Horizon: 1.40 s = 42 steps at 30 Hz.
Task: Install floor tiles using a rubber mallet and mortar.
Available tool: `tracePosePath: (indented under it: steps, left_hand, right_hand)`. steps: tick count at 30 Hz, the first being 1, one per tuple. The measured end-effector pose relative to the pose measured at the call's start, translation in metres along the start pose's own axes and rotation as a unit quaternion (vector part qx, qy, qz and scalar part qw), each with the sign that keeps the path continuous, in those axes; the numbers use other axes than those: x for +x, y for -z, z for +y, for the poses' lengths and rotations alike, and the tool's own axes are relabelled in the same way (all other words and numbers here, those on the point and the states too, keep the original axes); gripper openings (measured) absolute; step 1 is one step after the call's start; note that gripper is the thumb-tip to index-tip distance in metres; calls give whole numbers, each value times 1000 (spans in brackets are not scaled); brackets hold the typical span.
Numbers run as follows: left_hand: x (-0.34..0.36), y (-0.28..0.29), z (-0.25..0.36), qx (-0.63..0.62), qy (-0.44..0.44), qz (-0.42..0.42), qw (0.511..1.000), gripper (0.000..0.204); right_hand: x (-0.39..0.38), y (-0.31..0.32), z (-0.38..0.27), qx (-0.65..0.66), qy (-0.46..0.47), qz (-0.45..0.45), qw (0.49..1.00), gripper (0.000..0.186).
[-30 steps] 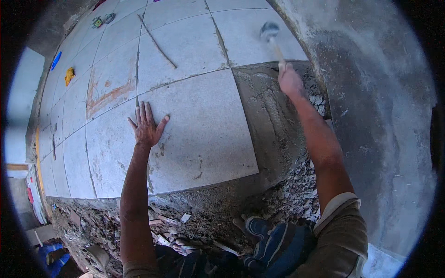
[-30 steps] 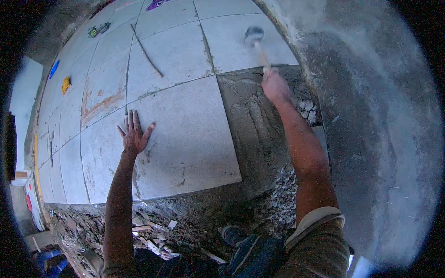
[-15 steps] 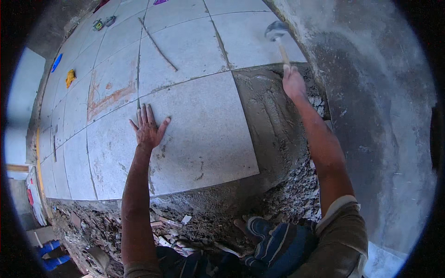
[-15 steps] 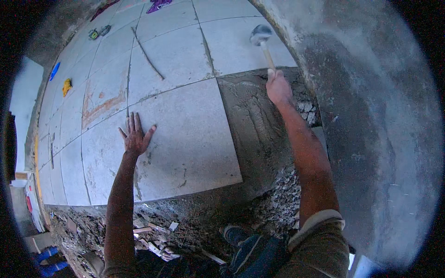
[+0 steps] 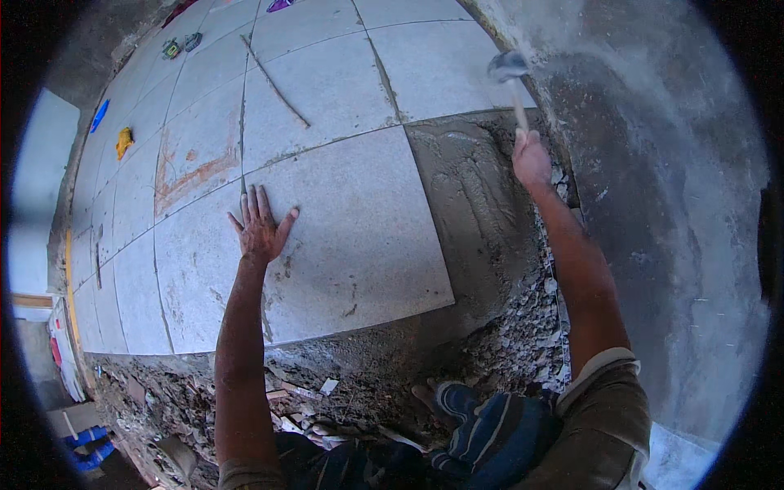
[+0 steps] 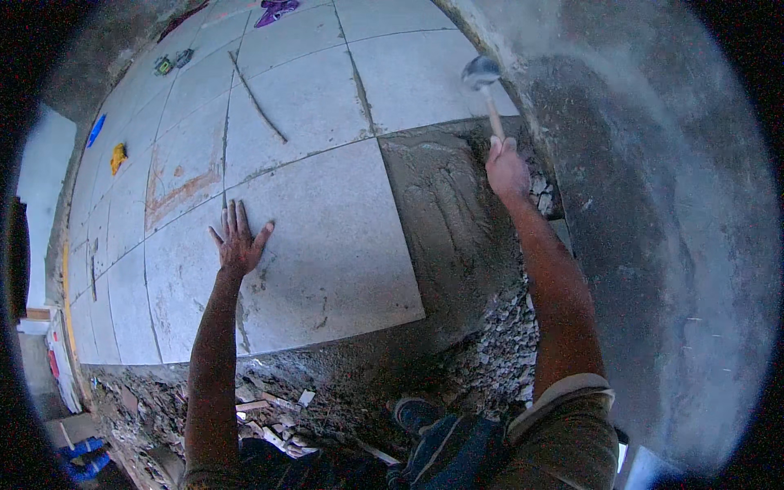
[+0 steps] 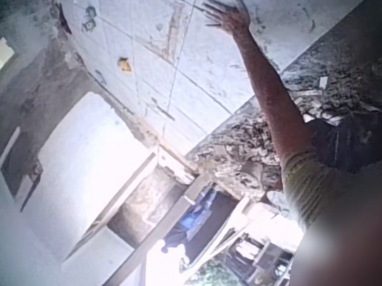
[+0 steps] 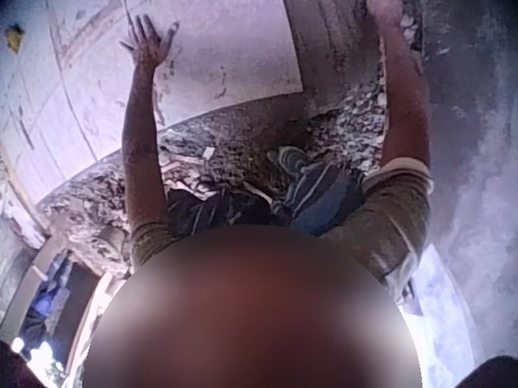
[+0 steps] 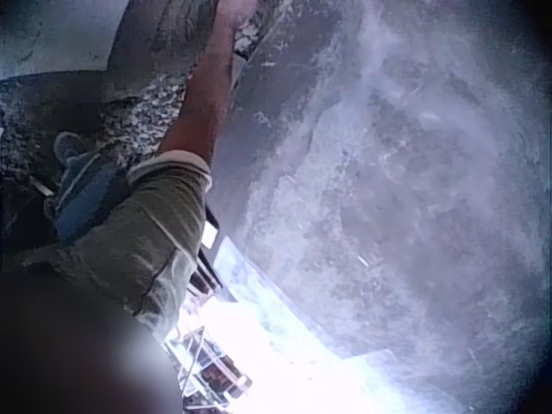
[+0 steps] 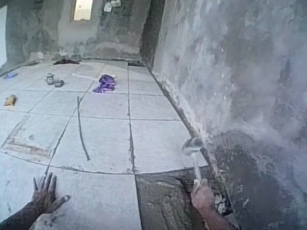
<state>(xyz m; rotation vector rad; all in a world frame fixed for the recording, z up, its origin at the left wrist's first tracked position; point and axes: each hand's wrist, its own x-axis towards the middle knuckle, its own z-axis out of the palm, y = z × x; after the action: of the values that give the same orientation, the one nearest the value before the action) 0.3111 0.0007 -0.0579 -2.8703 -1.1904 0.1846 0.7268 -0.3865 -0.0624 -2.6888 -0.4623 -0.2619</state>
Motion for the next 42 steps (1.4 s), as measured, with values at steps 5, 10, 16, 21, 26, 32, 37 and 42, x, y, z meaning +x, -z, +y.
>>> tracePosePath:
  steps: [5,10,16,21,26,32,37,42]
  left_hand:
    - [5,-2,16,-22,-18,5,1000,111]
    - [-5,-2,1,-24,-6,11,1000,111]
    - [-3,-9,-2,-23,-18,19,999,111]
    - [4,-5,11,-39,-23,20,999,110]
    - [-2,-3,5,-30,-12,17,999,110]
    - [-2,-1,11,-25,-14,11,1000,111]
    - [0,0,14,-23,-22,29,999,110]
    - [3,12,14,7,-1,9,1000,110]
  right_hand:
    - [28,22,22,-11,22,9,1000,44]
    - [37,47,-18,85,32,107,990,45]
    - [36,11,-8,11,-89,-34,995,49]
    - [49,17,6,-18,-48,-15,999,48]
    - [41,35,-28,85,71,99,989,45]
    - [6,-1,-4,-50,47,-63,996,45]
    - [27,1,0,-87,60,-115,988,48]
    - [9,19,-70,62,95,-20,993,45]
